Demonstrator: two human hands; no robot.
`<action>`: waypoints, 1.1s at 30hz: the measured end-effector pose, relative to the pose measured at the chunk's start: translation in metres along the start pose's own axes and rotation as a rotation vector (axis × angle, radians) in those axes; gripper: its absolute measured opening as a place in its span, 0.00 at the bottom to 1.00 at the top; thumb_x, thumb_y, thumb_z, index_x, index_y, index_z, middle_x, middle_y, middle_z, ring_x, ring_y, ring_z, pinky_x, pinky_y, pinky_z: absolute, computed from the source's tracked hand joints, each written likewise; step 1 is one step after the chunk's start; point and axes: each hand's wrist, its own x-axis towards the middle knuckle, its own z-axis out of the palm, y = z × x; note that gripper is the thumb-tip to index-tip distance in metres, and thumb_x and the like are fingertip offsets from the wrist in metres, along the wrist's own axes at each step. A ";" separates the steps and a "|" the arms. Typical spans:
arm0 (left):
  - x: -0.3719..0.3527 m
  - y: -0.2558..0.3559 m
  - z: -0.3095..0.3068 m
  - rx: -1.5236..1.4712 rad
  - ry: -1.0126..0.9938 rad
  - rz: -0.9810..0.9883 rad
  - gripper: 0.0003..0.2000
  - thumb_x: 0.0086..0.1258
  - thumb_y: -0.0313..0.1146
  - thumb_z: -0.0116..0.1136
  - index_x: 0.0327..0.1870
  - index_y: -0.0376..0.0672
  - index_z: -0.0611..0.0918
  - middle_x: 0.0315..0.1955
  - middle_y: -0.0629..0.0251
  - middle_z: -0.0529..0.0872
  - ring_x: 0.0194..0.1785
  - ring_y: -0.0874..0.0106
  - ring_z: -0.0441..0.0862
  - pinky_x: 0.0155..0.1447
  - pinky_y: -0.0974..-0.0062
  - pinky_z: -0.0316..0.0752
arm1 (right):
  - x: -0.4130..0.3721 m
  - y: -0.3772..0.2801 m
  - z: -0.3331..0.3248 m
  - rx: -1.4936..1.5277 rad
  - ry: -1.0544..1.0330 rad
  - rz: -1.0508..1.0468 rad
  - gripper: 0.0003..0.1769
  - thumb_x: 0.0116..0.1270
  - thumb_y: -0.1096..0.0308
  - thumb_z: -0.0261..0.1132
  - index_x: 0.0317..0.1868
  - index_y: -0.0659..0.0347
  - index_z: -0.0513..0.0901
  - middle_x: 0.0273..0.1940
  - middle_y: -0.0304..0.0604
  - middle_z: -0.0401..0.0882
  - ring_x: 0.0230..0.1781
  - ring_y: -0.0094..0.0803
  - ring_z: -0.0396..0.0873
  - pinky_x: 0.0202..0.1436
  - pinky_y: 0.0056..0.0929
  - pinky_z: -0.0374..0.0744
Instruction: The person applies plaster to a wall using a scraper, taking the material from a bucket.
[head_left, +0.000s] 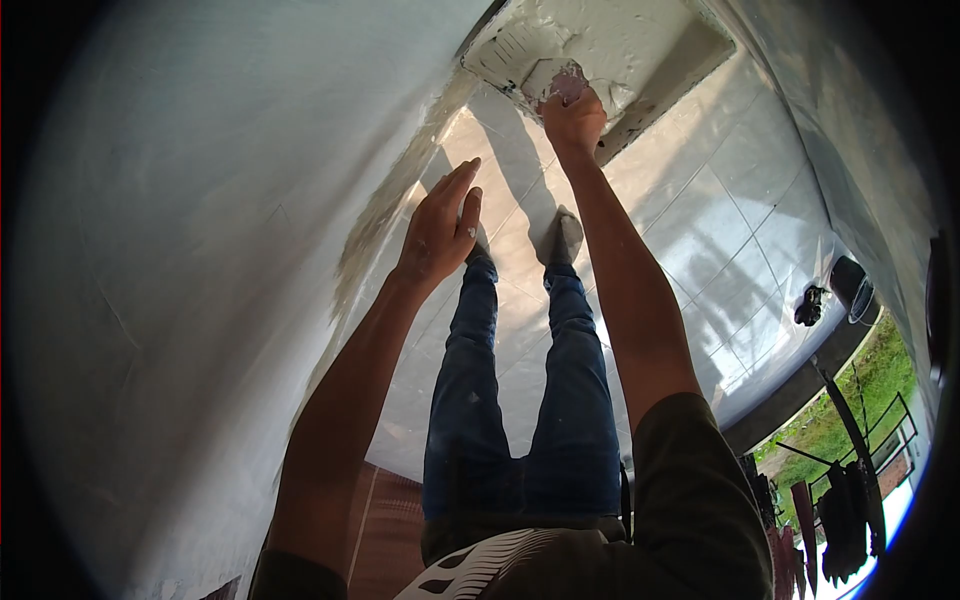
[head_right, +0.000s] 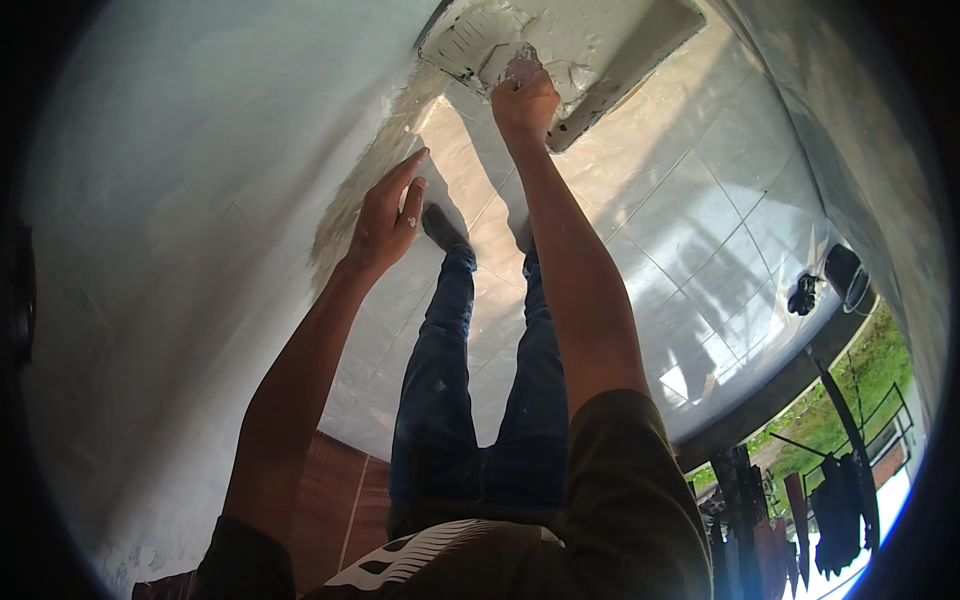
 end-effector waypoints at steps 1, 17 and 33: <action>0.001 -0.001 0.000 -0.009 0.004 -0.007 0.19 0.78 0.31 0.50 0.67 0.35 0.73 0.60 0.41 0.79 0.62 0.47 0.78 0.65 0.58 0.74 | 0.000 -0.001 0.002 0.036 0.002 0.025 0.11 0.52 0.72 0.61 0.30 0.75 0.78 0.31 0.66 0.83 0.34 0.62 0.85 0.41 0.50 0.83; 0.001 -0.004 -0.005 0.009 0.019 -0.040 0.19 0.78 0.31 0.49 0.67 0.36 0.73 0.60 0.42 0.79 0.63 0.48 0.78 0.65 0.58 0.74 | 0.013 -0.026 0.065 0.192 -0.011 0.038 0.13 0.54 0.72 0.61 0.37 0.72 0.84 0.32 0.64 0.84 0.37 0.60 0.86 0.45 0.45 0.83; 0.002 -0.004 -0.005 0.009 0.016 -0.043 0.19 0.78 0.32 0.49 0.67 0.36 0.73 0.61 0.42 0.79 0.63 0.48 0.78 0.66 0.59 0.74 | 0.015 -0.034 0.068 0.710 -0.072 0.473 0.15 0.63 0.82 0.57 0.48 0.68 0.84 0.43 0.45 0.87 0.31 0.31 0.87 0.29 0.29 0.82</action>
